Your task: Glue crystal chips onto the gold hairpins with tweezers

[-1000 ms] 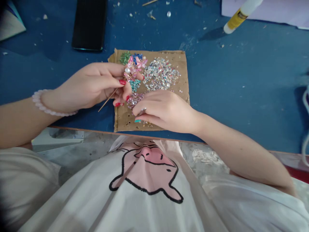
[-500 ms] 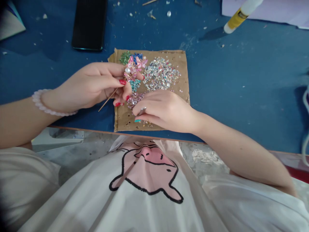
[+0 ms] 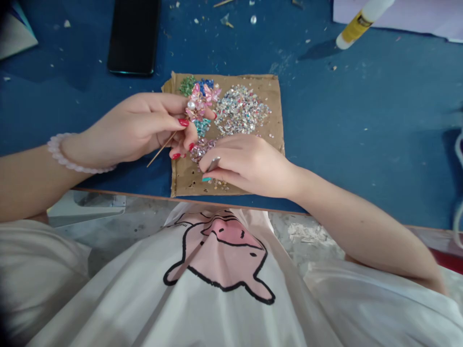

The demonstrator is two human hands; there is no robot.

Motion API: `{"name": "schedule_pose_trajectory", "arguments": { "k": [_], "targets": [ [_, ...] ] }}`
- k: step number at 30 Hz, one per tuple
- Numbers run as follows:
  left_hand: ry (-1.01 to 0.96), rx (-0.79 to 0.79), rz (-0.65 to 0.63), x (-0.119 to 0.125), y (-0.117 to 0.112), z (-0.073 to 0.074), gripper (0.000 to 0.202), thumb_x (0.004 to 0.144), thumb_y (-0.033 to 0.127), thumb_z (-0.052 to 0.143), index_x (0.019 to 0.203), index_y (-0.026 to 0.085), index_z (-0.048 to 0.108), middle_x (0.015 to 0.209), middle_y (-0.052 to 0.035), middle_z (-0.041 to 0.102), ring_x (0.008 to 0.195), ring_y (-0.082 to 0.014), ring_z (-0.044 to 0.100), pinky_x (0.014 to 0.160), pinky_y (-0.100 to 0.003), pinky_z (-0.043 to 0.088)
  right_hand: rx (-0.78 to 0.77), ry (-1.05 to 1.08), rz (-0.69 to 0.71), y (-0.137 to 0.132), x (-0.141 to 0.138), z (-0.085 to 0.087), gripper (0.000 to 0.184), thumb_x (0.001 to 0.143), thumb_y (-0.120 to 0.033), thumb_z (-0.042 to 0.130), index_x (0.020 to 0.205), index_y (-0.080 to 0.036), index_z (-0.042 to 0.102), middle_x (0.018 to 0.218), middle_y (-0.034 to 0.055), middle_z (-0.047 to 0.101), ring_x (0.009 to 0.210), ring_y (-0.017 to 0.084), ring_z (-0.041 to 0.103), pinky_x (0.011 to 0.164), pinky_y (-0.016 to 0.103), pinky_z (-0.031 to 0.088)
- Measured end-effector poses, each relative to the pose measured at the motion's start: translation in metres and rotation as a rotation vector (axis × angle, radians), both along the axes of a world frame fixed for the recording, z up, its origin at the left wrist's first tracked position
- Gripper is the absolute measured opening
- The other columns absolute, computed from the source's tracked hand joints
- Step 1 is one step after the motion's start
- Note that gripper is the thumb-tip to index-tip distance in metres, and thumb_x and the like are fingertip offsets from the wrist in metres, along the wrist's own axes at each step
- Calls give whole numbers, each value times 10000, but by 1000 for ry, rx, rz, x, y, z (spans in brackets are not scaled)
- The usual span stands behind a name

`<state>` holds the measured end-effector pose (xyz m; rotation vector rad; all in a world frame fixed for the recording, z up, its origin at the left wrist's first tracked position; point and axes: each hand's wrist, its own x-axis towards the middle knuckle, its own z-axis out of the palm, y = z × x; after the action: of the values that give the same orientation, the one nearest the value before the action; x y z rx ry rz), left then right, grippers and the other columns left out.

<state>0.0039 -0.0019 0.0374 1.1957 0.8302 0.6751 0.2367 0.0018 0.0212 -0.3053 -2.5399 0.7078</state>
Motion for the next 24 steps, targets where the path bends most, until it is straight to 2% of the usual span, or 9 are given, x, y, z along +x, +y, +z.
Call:
{"name": "schedule_pose_trajectory", "arguments": {
  "k": [13,24],
  "targets": [
    [2,7,-15,0,0,0,386,914,21,403,1241,25,609,659,32,674,536,-39,597,537,-132,488,-15,9,-1,0,0,0,80,1012,-228,599,990,-179,659,909,8,751,877,119,715,817,256,549],
    [17,20,-3,-1,-1,0,380,908,45,426,1227,45,633,681,2,663,540,-58,588,531,-157,474,-7,-8,-21,1,-1,2,101,1021,-228,585,980,-187,668,875,7,745,825,125,709,769,265,528]
  ]
}}
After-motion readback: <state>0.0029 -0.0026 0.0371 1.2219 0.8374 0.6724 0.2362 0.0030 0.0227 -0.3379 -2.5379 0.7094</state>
